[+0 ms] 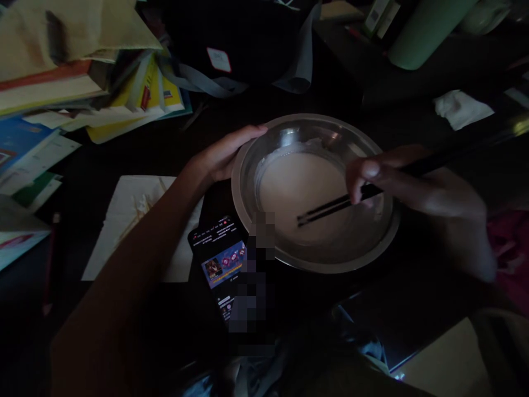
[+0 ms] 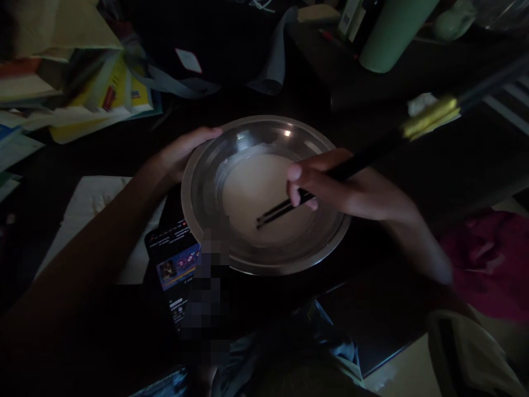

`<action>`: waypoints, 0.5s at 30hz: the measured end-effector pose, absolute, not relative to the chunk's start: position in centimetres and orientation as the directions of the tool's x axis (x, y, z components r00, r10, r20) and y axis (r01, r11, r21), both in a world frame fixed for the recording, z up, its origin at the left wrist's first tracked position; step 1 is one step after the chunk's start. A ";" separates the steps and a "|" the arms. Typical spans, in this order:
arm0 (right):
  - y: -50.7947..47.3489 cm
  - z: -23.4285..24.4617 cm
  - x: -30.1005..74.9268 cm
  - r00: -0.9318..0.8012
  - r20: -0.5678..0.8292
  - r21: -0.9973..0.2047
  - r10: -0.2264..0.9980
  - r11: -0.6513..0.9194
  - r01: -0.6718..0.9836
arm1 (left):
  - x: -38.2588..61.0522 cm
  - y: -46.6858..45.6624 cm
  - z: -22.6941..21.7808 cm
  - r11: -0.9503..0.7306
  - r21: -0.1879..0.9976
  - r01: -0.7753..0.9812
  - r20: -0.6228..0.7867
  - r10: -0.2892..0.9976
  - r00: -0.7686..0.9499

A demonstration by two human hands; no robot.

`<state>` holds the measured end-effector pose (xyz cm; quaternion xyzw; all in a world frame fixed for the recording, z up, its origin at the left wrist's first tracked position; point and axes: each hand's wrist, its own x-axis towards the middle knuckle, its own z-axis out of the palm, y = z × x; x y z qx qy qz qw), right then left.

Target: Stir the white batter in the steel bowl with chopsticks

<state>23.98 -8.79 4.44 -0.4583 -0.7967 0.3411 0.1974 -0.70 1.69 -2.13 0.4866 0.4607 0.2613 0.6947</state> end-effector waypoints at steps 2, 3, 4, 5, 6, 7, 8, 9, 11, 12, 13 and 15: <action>-8.7 4.1 23.4 -0.522 -0.015 -0.670 0.853 0.379 0.639 | -0.7 1.7 -2.2 0.396 0.915 0.075 -0.386 0.807 0.447; -8.7 3.9 23.2 -0.515 -0.011 -0.643 0.857 0.389 0.660 | -0.7 1.7 -2.2 0.398 0.915 0.069 -0.385 0.807 0.449; -8.7 3.8 23.1 -0.499 0.002 -0.624 0.866 0.391 0.676 | -0.7 1.7 -2.2 0.398 0.915 0.064 -0.383 0.807 0.449; -8.7 3.7 23.0 -0.475 0.025 -0.615 0.880 0.388 0.687 | -0.6 1.6 -2.2 0.396 0.917 0.059 -0.378 0.810 0.449; -8.7 3.6 23.0 -0.441 0.050 -0.605 0.896 0.379 0.700 | -0.6 1.5 -2.2 0.392 0.918 0.054 -0.373 0.812 0.450; -8.7 3.6 23.1 -0.405 0.080 -0.595 0.911 0.370 0.714 | -0.6 1.5 -2.1 0.389 0.920 0.050 -0.368 0.810 0.456; -8.7 3.7 23.2 -0.363 0.114 -0.579 0.925 0.359 0.732 | -0.6 1.5 -2.1 0.387 0.921 0.045 -0.363 0.808 0.465; -8.7 3.9 23.3 -0.312 0.154 -0.563 0.938 0.343 0.752 | -0.7 1.4 -2.0 0.386 0.922 0.037 -0.356 0.803 0.479; -9.0 4.4 23.4 -0.209 0.191 -0.569 0.959 0.282 0.773 | -0.7 1.4 -2.0 0.382 0.924 0.009 -0.333 0.796 0.505; -9.2 4.7 23.4 -0.162 0.196 -0.586 0.967 0.248 0.771 | -0.7 1.4 -2.0 0.381 0.925 -0.005 -0.324 0.794 0.515; -9.4 4.9 23.4 -0.126 0.190 -0.606 0.974 0.218 0.765 | -0.7 1.5 -2.0 0.382 0.924 -0.020 -0.317 0.793 0.520; -9.9 5.1 23.2 -0.053 0.197 -0.656 0.979 0.172 0.735 | -0.7 1.5 -2.0 0.395 0.917 -0.050 -0.312 0.791 0.526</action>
